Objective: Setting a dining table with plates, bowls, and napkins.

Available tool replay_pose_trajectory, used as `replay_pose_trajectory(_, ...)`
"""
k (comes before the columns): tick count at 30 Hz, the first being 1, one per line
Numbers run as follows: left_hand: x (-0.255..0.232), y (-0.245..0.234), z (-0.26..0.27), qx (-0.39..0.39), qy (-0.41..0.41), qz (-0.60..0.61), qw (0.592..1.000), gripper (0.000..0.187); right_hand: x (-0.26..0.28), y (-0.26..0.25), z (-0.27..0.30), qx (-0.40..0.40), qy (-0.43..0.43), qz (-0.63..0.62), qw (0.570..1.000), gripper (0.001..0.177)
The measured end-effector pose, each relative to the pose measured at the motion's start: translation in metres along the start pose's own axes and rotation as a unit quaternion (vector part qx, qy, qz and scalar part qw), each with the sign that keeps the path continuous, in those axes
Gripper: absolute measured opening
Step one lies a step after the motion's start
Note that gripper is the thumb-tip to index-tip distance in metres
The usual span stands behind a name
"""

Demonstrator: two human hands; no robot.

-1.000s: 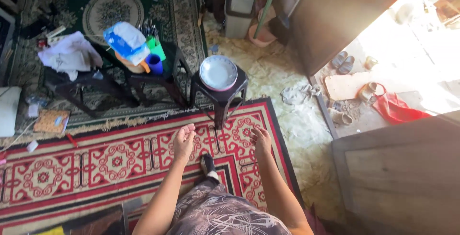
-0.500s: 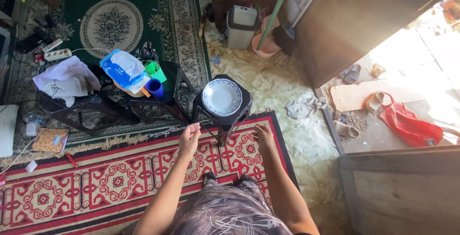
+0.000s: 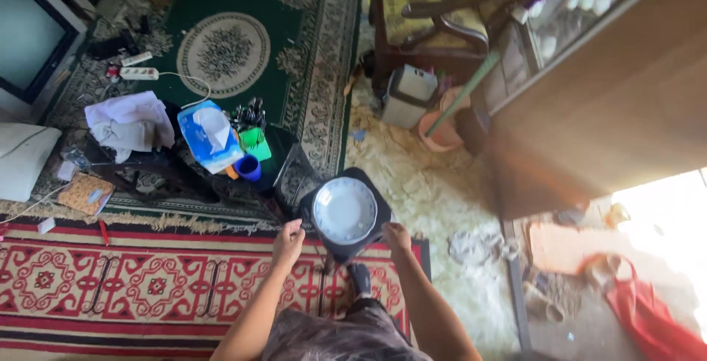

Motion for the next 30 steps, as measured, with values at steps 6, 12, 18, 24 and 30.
replay_pose_trajectory(6,0.007,0.05,-0.031,-0.048,0.016,-0.136,0.989,0.046,0.088,0.009,-0.027,0.025,-0.031,0.175,0.984,0.043)
replay_pose_trajectory(12,0.028,0.08,-0.039,-0.09,-0.072,-0.169,0.979,0.065,0.098,0.04,-0.071,0.033,-0.155,0.357,0.921,0.061)
replay_pose_trajectory(18,0.042,0.093,-0.038,-0.031,-0.164,-0.178,0.97,0.049,0.089,0.069,-0.076,0.089,-0.175,0.375,0.906,0.053)
replay_pose_trajectory(24,0.028,0.085,-0.035,-0.075,-0.183,-0.186,0.962,0.05,0.109,0.068,-0.052,0.033,-0.111,0.405,0.907,0.034)
replay_pose_trajectory(30,0.041,0.091,-0.042,-0.133,-0.186,-0.165,0.96,0.04,0.08,0.067,-0.078,-0.027,-0.108,0.407,0.906,0.038)
Point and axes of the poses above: each hand's wrist, its own z-axis away from the middle knuckle, its own y-axis out of the palm, x = y × z, the point moved 7 cm from there along -z, towards the middle knuckle, and after that the axes turned 2 degrees about x, right-handed, at the moved point
